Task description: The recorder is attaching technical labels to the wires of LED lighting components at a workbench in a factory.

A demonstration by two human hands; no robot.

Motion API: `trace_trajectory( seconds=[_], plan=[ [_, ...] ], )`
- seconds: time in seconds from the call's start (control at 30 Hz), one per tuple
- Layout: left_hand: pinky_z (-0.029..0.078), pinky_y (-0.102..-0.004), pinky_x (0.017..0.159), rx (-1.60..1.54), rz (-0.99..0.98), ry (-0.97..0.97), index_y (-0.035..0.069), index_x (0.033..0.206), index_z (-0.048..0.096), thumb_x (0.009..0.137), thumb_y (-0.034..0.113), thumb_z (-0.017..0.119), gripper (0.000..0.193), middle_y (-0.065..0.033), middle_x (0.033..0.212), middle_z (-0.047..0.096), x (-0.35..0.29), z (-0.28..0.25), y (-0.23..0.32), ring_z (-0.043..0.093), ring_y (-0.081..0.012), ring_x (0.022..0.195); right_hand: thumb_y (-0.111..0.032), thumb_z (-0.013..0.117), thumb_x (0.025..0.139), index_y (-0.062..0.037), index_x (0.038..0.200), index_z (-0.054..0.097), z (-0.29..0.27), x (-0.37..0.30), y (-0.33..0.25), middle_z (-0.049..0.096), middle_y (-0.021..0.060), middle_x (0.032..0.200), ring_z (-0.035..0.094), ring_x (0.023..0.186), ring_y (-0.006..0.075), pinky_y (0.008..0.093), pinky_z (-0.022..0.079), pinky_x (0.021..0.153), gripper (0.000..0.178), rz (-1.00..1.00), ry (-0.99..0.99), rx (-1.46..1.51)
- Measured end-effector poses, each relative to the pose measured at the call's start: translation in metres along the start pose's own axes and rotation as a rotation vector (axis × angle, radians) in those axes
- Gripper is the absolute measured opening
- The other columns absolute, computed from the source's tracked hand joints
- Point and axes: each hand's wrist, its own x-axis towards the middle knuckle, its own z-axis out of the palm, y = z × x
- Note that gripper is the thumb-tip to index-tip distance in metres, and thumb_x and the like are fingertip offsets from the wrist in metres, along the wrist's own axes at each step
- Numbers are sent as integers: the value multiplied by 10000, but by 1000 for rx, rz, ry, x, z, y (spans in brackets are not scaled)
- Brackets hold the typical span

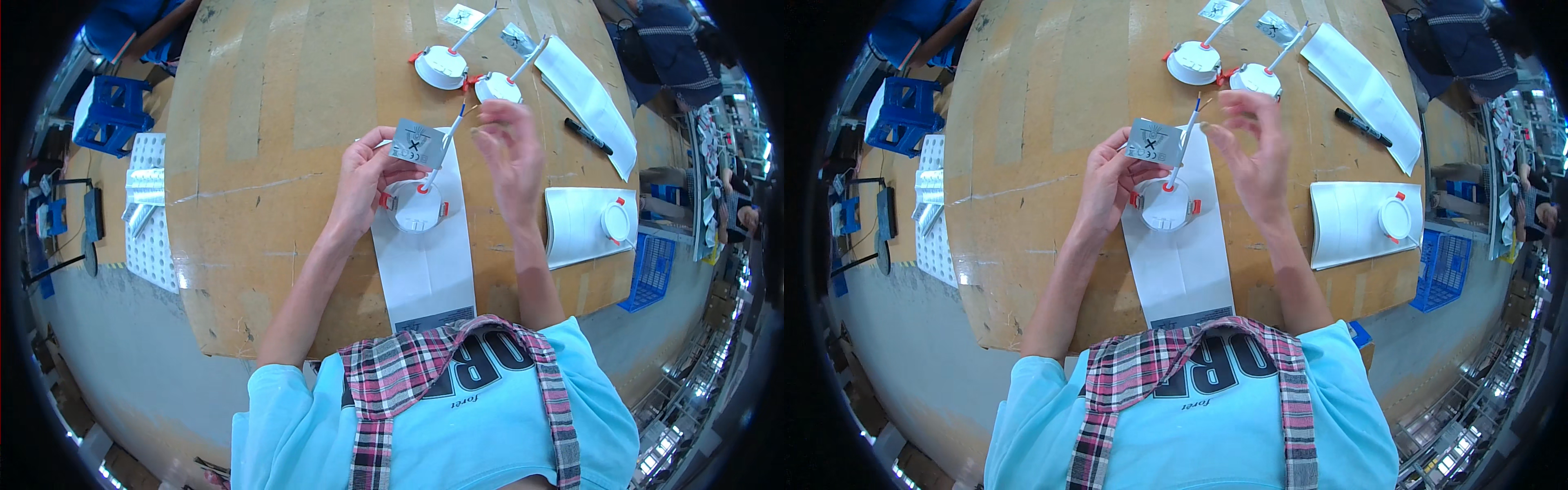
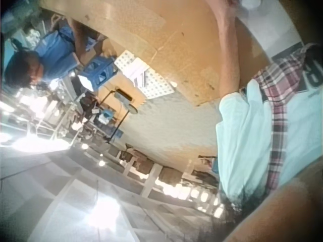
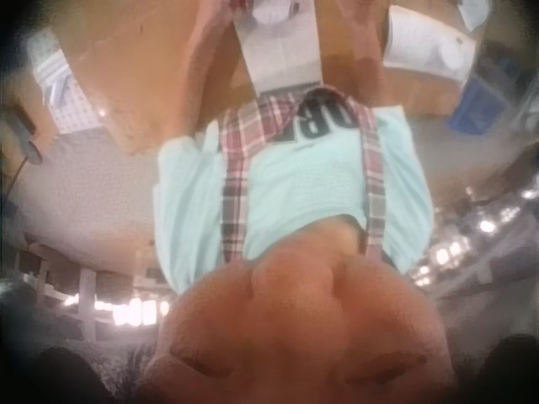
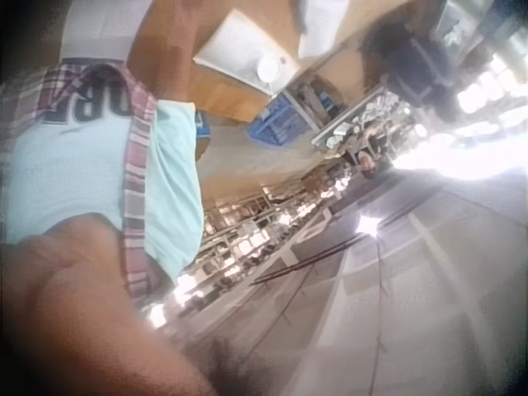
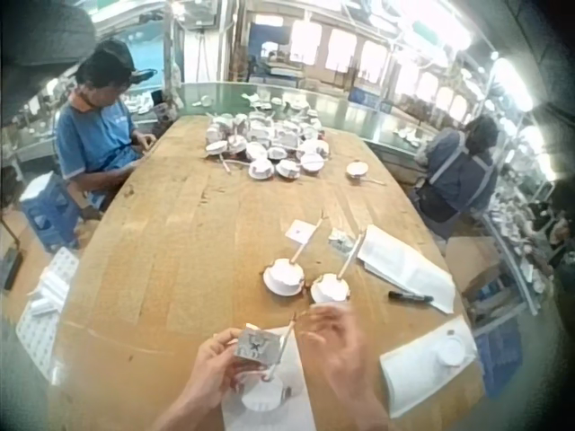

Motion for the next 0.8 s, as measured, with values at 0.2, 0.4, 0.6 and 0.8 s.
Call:
trace_trajectory(
  seconds=[0.2, 0.4, 0.6, 0.8],
  plan=[
    [584, -309, 751, 30, 0, -16, -9, 1083, 541, 958, 126, 483, 192, -135, 969, 675, -2, -2, -1, 695, -201, 820, -121, 750, 716, -72, 1040, 636, 2, 13, -43, 583, 56, 1042, 467, 1083, 272, 404, 366, 969, 346, -558, -307, -725],
    [582, -303, 752, 59, 34, -27, -11, 1079, 552, 956, 139, 492, 202, -115, 948, 672, -3, 0, 1, 694, -187, 822, -100, 715, 748, -39, 949, 637, 11, 25, -38, 594, 58, 1004, 485, 1036, 266, 377, 405, 895, 223, -469, -540, -718],
    [578, -300, 768, 75, 42, -8, -14, 1092, 555, 954, 143, 498, 217, -106, 951, 672, -3, 1, 2, 690, -177, 839, -90, 678, 793, -14, 874, 633, 13, 44, -27, 614, 69, 873, 539, 915, 232, 344, 447, 791, 120, -306, -663, -518],
    [576, -306, 772, 54, 74, 11, -20, 1089, 572, 944, 140, 512, 224, -109, 963, 675, -3, 0, 0, 683, -176, 865, -120, 658, 839, 10, 886, 627, 15, 58, -23, 634, 75, 786, 594, 751, 172, 309, 474, 716, 142, -33, -798, -412]
  ],
)
